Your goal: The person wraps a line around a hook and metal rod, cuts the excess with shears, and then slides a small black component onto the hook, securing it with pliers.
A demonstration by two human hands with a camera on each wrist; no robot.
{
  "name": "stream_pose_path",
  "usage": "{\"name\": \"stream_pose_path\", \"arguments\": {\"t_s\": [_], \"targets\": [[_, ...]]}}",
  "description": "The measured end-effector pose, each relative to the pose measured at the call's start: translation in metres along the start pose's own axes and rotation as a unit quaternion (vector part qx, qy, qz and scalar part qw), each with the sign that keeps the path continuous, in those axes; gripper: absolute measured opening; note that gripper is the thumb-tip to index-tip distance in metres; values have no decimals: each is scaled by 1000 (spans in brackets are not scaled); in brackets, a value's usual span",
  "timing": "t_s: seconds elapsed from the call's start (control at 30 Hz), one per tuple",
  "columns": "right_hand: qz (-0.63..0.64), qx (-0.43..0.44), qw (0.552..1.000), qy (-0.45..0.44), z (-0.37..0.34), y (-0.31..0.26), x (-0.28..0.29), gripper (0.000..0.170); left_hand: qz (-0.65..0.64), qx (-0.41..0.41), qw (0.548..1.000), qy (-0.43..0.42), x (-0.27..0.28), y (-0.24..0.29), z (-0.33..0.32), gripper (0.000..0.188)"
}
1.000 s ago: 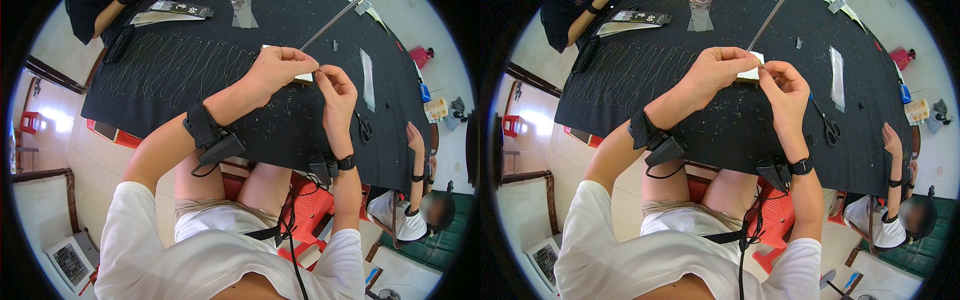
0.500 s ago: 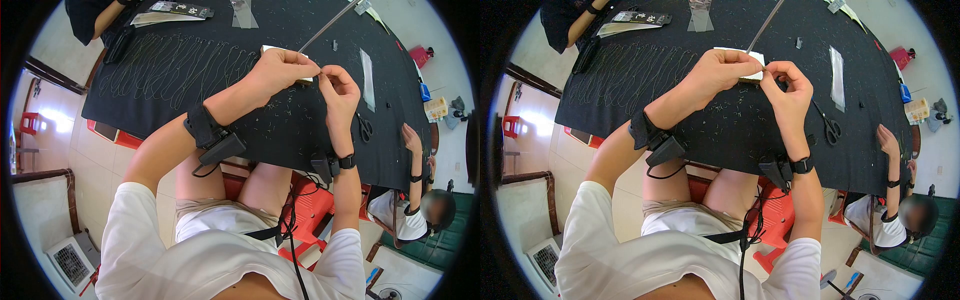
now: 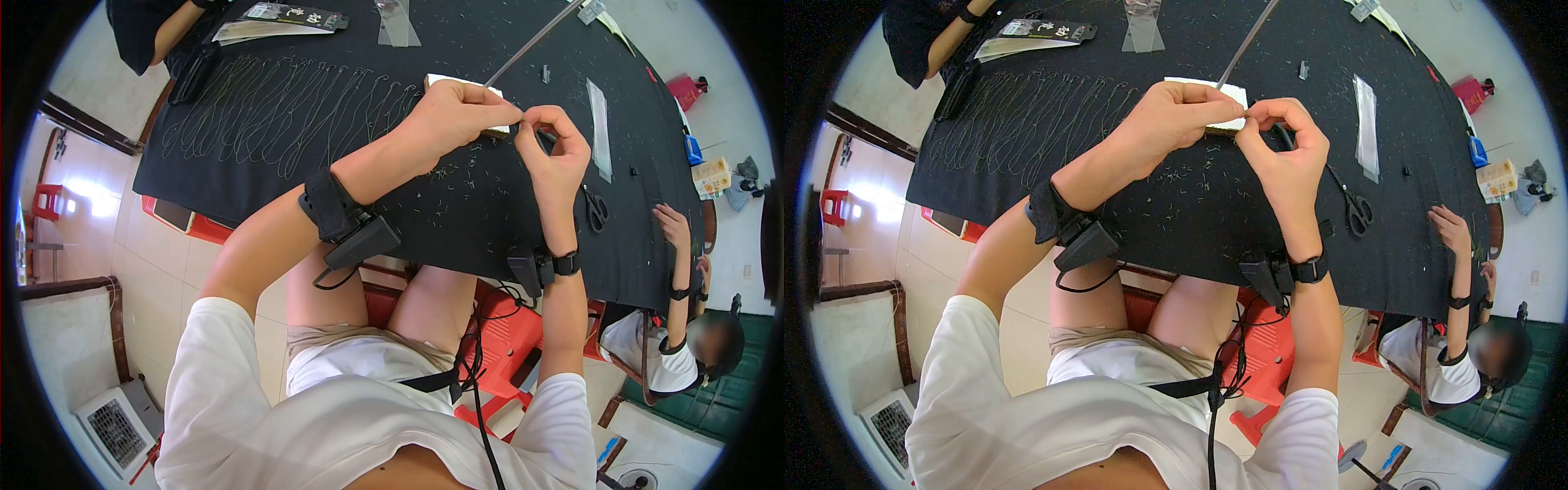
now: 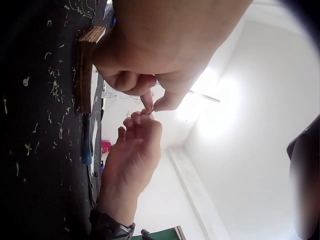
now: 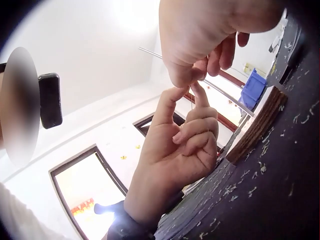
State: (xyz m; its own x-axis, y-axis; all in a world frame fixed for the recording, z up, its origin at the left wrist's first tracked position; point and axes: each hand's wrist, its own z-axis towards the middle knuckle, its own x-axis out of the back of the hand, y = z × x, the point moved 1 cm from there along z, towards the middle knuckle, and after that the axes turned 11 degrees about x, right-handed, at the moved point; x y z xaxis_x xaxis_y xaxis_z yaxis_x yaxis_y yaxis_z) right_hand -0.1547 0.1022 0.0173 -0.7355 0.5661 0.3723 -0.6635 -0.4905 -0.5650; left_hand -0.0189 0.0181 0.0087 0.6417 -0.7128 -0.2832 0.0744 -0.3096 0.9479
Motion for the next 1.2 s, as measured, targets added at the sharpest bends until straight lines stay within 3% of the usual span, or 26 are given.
{"name": "stream_pose_path", "arguments": {"t_s": [0.63,1.2], "targets": [[-15,23,1000,16,1,-3,-1,9,-7,1,1000,30,0,-1,1,25],[-137,162,977,-26,2,-13,-4,18,-6,10,999,30,1,1,-2,19]]}}
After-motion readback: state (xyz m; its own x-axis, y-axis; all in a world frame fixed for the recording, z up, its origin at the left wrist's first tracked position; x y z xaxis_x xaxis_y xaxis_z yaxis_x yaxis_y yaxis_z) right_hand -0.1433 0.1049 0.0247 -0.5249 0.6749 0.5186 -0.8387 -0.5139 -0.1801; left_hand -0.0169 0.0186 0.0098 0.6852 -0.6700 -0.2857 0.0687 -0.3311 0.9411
